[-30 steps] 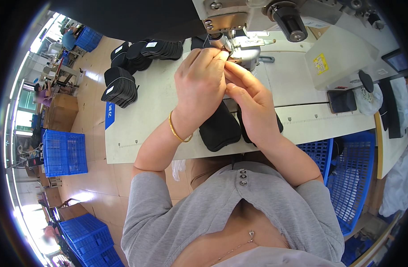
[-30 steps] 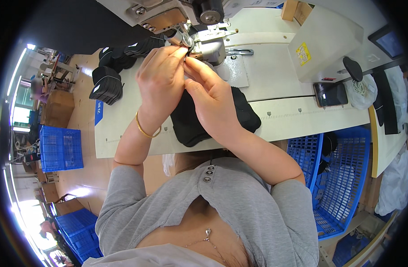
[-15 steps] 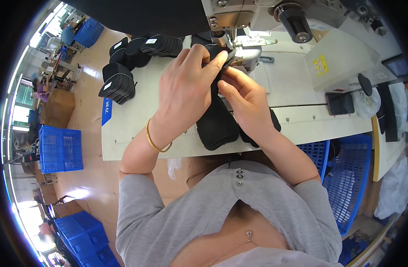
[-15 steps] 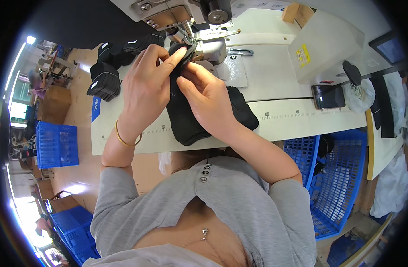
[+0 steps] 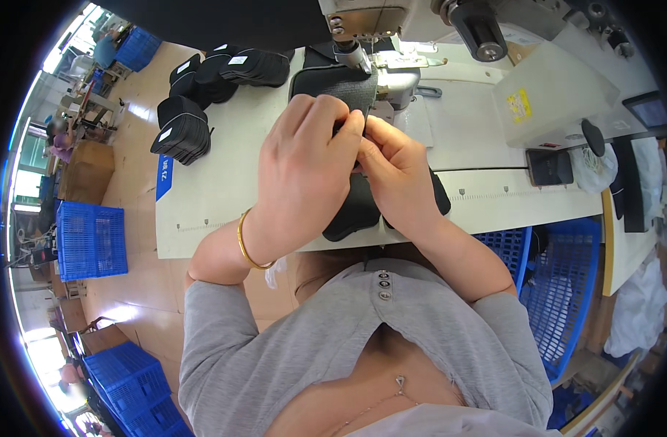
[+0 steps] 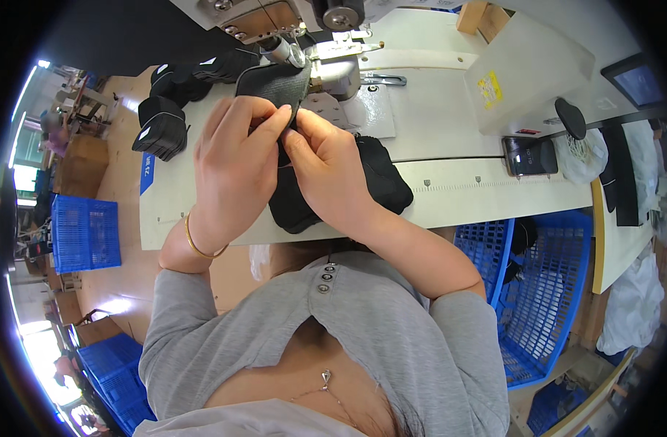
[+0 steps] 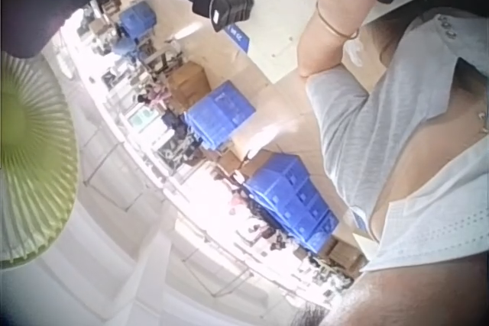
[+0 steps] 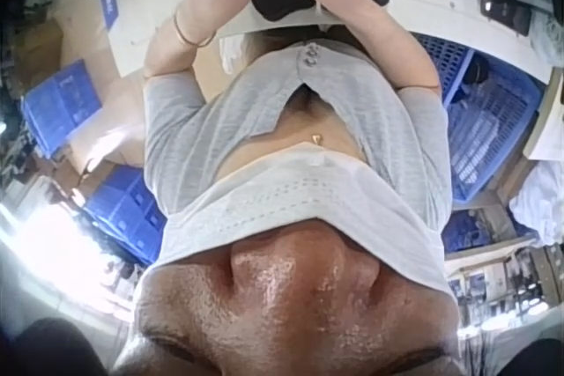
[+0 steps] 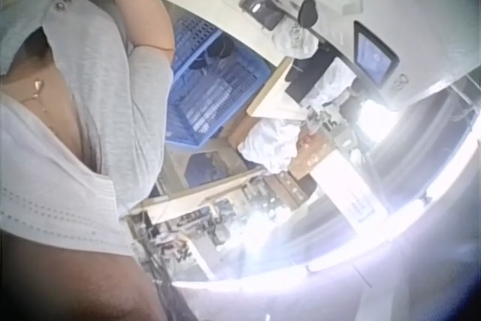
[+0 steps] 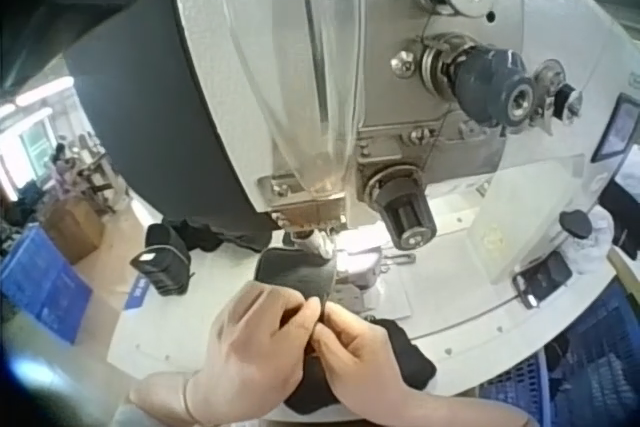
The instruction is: Stitch small black shoe components using an industrial sewing machine.
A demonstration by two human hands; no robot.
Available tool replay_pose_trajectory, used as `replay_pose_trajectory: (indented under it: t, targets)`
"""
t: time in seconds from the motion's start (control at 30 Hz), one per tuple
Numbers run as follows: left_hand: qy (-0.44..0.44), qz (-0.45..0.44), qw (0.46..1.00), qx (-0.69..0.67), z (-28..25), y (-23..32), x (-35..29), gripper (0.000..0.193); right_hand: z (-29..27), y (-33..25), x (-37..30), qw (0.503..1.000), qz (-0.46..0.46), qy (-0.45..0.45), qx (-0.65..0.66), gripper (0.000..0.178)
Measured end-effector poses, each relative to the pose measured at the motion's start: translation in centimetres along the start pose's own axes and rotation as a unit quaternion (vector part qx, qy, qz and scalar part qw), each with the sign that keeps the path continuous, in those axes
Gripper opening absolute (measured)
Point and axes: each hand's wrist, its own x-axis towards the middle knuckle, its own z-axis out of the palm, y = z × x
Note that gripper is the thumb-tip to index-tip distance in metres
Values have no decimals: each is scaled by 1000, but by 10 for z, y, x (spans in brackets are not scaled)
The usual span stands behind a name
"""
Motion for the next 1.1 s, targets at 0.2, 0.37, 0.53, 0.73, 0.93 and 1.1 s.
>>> replay_pose_trajectory:
  t: [0.2, 0.37, 0.53, 0.73, 0.93, 1.1]
  targets:
    - [51, 55, 997, 17, 11, 4, 3, 36, 0, -11, -2, 997, 3, 16, 70, 18]
    - [45, 40, 998, 14, 18, 1, 11, 34, -6, -17, 4, 998, 6, 4, 60, 19]
    - [46, 15, 998, 32, 26, -4, 19, 32, -7, -11, 14, 993, 14, 1, 113, 18]
    - [47, -16, 997, -56, 23, -10, 11, 33, -8, -11, 17, 992, -7, -5, 126, 20]
    - [217, -196, 917, -272, 29, -37, -8, 42, -8, -9, 19, 992, 9, -28, 122, 25]
    - [96, -446, 600, -657, 36, -58, -4, 43, -14, -10, 15, 994, 20, -24, 101, 28]
